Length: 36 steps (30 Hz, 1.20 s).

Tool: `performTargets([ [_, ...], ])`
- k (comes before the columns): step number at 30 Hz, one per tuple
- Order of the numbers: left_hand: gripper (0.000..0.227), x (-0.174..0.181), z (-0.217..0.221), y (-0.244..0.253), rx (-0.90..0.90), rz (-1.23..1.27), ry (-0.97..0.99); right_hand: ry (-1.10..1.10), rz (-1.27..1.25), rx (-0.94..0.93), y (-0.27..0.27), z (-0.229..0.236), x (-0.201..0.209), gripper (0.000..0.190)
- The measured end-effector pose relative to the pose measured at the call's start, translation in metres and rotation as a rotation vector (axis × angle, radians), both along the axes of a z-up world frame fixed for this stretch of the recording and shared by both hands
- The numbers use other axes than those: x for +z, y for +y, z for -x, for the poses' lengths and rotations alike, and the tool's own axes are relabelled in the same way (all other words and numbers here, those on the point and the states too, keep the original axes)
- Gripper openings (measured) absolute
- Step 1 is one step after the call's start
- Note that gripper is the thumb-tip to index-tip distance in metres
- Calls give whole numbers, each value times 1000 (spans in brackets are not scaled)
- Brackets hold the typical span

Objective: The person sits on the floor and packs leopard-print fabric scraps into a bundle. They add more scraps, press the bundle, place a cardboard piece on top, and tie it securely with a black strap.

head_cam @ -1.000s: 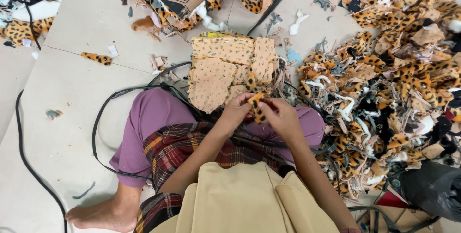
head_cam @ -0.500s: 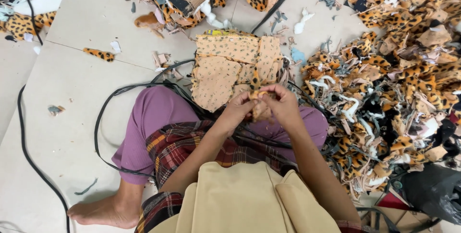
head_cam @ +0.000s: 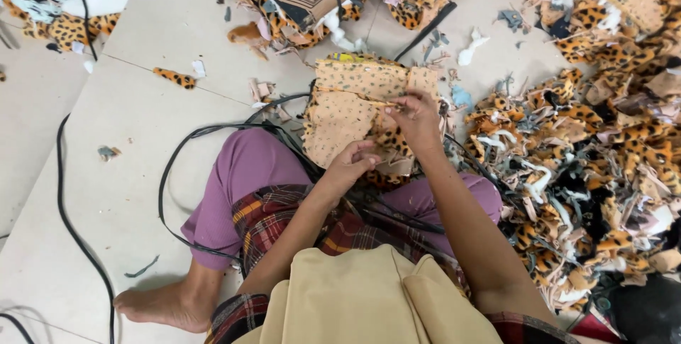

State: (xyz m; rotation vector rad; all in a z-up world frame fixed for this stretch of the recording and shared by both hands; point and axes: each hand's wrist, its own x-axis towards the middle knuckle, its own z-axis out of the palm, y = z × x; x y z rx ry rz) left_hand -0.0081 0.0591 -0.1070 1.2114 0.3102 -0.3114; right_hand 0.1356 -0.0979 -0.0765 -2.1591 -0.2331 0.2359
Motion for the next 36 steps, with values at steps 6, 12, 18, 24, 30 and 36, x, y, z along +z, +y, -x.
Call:
performTargets([
  [6,56,26,1,0,-97,-483,28,-561,348,20,-7,21,5,42],
  [12,70,70,-8,-18,-287,-908,-114,-552,549,247,-4,41,-45,60],
  [18,78,34,-29,-23,-494,-1191,53,-493,663,287,7,23,-90,59],
  [24,84,18,-44,-18,-654,-1247,146,-511,712,250,14,21,-109,57],
  [30,88,2,-50,-21,-652,-1277,167,-424,809,265,17,18,-109,57],
  [36,89,26,-45,-30,-621,-1249,93,-284,663,318,7,23,-47,52],
])
